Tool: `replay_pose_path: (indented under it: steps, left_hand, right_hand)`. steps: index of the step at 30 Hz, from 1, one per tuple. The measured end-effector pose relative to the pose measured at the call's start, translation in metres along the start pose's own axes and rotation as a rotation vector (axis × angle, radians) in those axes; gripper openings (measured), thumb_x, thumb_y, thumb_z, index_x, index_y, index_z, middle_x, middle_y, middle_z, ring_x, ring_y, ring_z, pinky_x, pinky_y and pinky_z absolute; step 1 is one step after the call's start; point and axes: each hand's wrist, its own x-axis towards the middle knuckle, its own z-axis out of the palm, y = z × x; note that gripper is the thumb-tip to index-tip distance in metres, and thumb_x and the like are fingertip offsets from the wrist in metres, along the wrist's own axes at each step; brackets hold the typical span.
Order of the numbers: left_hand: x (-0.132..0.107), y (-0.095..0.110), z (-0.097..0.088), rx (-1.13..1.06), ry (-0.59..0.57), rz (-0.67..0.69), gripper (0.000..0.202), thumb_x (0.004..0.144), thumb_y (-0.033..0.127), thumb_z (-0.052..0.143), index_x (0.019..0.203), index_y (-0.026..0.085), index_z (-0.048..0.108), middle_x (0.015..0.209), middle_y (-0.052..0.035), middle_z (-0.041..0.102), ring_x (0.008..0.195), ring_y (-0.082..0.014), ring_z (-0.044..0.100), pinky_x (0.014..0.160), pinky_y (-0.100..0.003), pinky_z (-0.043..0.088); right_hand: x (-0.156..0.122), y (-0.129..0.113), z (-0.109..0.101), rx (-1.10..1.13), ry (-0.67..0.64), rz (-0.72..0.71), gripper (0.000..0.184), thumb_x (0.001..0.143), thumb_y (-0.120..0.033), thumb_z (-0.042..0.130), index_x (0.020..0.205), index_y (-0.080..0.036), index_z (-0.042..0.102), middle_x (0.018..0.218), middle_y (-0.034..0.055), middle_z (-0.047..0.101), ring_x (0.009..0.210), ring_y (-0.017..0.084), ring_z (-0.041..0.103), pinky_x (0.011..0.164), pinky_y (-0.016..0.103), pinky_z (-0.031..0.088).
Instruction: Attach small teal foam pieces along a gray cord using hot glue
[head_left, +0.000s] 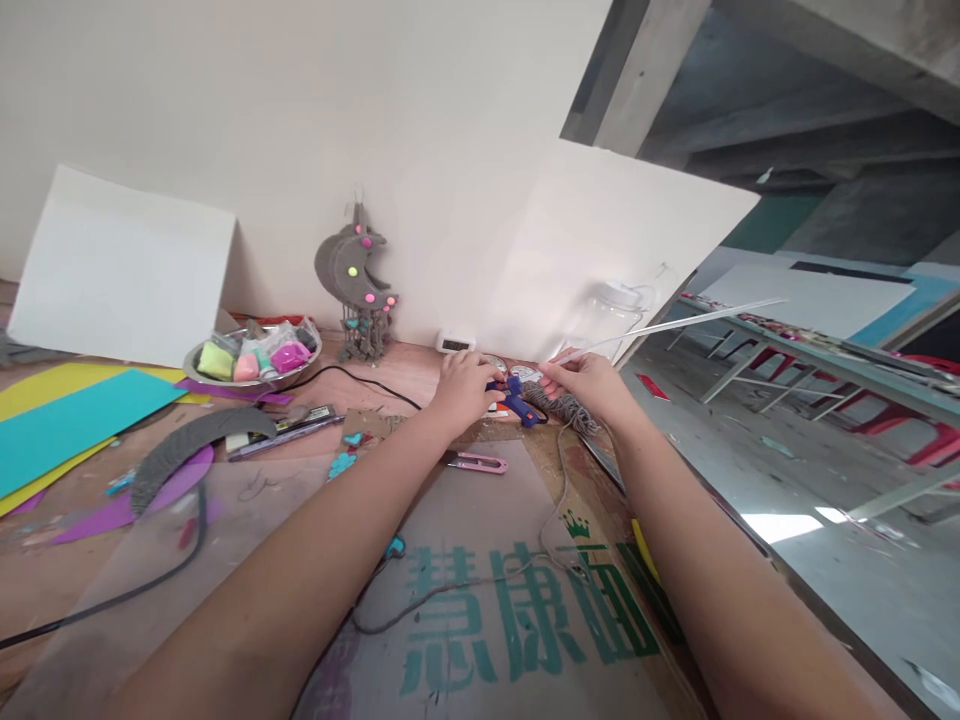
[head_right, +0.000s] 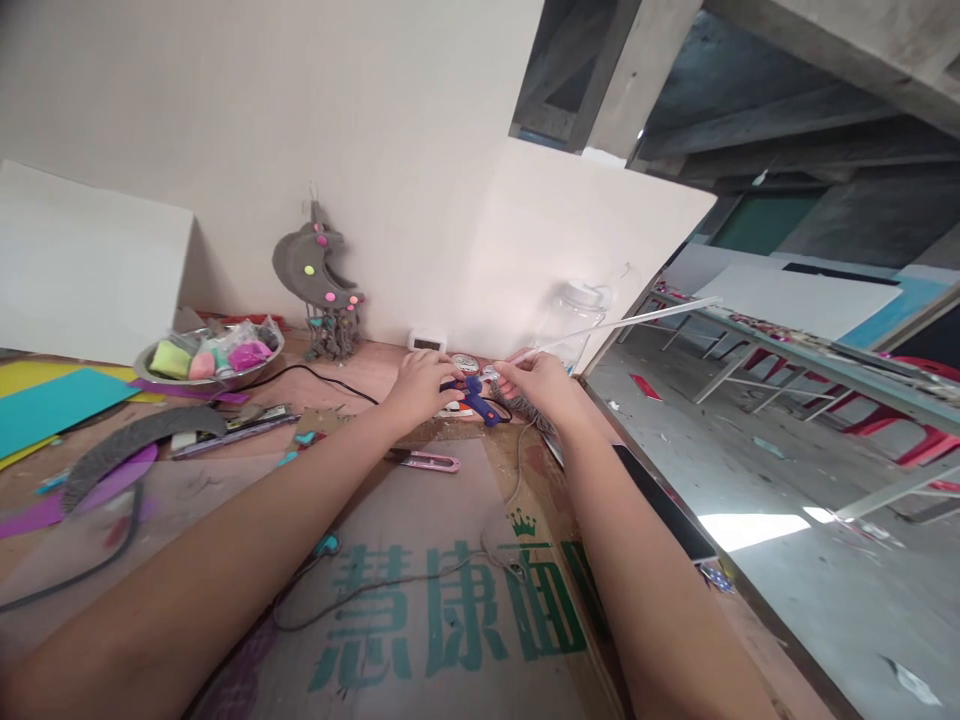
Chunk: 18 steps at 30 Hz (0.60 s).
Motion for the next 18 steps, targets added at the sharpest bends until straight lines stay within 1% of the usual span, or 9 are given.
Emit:
replay_pose_path:
  steps: [5, 9, 11, 13, 15, 17, 18]
  left_hand:
    - [0.0, 0.0, 0.0, 0.023, 0.009, -0.004, 0.021, 0.074, 0.035, 0.069, 0.095, 0.03, 0.069, 0.107, -0.0015, 0.061, 0.112, -0.0212, 0.045, 0.099, -0.037, 0.029]
    - [-0.001, -0.002, 0.0, 0.032, 0.007, 0.007, 0.023, 0.074, 0.036, 0.069, 0.096, 0.029, 0.069, 0.108, -0.002, 0.061, 0.111, -0.0206, 0.046, 0.098, -0.036, 0.029]
    - [-0.001, -0.002, 0.0, 0.035, 0.009, 0.013, 0.023, 0.074, 0.036, 0.069, 0.096, 0.028, 0.069, 0.109, -0.0023, 0.06, 0.111, -0.0206, 0.046, 0.098, -0.036, 0.029]
    - [-0.001, -0.002, 0.0, 0.037, 0.011, 0.016, 0.023, 0.075, 0.036, 0.069, 0.096, 0.028, 0.069, 0.11, -0.0023, 0.06, 0.112, -0.0207, 0.045, 0.098, -0.036, 0.029]
    - [0.0, -0.002, 0.0, 0.04, 0.01, 0.017, 0.023, 0.075, 0.037, 0.069, 0.097, 0.028, 0.069, 0.11, -0.0023, 0.06, 0.112, -0.0207, 0.045, 0.098, -0.036, 0.029]
    - [0.0, -0.002, -0.001, 0.045, 0.006, 0.015, 0.024, 0.075, 0.037, 0.069, 0.097, 0.029, 0.069, 0.111, -0.0023, 0.06, 0.113, -0.0208, 0.045, 0.099, -0.036, 0.028]
    - [0.0, -0.002, -0.001, 0.047, 0.004, 0.014, 0.024, 0.074, 0.037, 0.069, 0.097, 0.029, 0.069, 0.111, -0.0023, 0.06, 0.113, -0.0211, 0.045, 0.099, -0.037, 0.028]
  right_hand:
    - [0.0, 0.002, 0.009, -0.006, -0.017, 0.01, 0.031, 0.071, -0.044, 0.069, 0.063, -0.015, 0.061, 0.059, 0.0048, 0.065, 0.049, 0.013, 0.058, 0.05, 0.025, 0.051]
    - [0.001, 0.004, 0.005, -0.003, -0.041, 0.029, 0.031, 0.071, -0.045, 0.069, 0.066, -0.015, 0.061, 0.064, 0.006, 0.066, 0.052, 0.013, 0.059, 0.051, 0.024, 0.051]
    - [0.0, 0.005, 0.0, 0.002, -0.071, 0.035, 0.033, 0.073, -0.048, 0.066, 0.074, -0.015, 0.063, 0.067, 0.0064, 0.067, 0.054, 0.014, 0.06, 0.054, 0.025, 0.052]
    - [-0.002, 0.006, -0.004, 0.01, -0.106, 0.036, 0.035, 0.075, -0.048, 0.064, 0.09, -0.016, 0.063, 0.073, 0.0059, 0.069, 0.059, 0.015, 0.063, 0.058, 0.027, 0.054]
    - [-0.004, 0.006, -0.005, -0.025, -0.16, -0.008, 0.041, 0.073, -0.045, 0.067, 0.103, -0.018, 0.062, 0.085, 0.0054, 0.07, 0.07, 0.016, 0.065, 0.066, 0.027, 0.054]
    - [-0.007, 0.006, -0.002, -0.099, -0.27, -0.085, 0.042, 0.071, -0.042, 0.069, 0.105, -0.019, 0.064, 0.094, 0.0045, 0.07, 0.081, 0.017, 0.064, 0.073, 0.027, 0.052]
    - [-0.008, 0.006, 0.002, -0.144, -0.345, -0.118, 0.039, 0.071, -0.041, 0.068, 0.103, -0.018, 0.065, 0.094, 0.0038, 0.07, 0.083, 0.018, 0.064, 0.073, 0.027, 0.051]
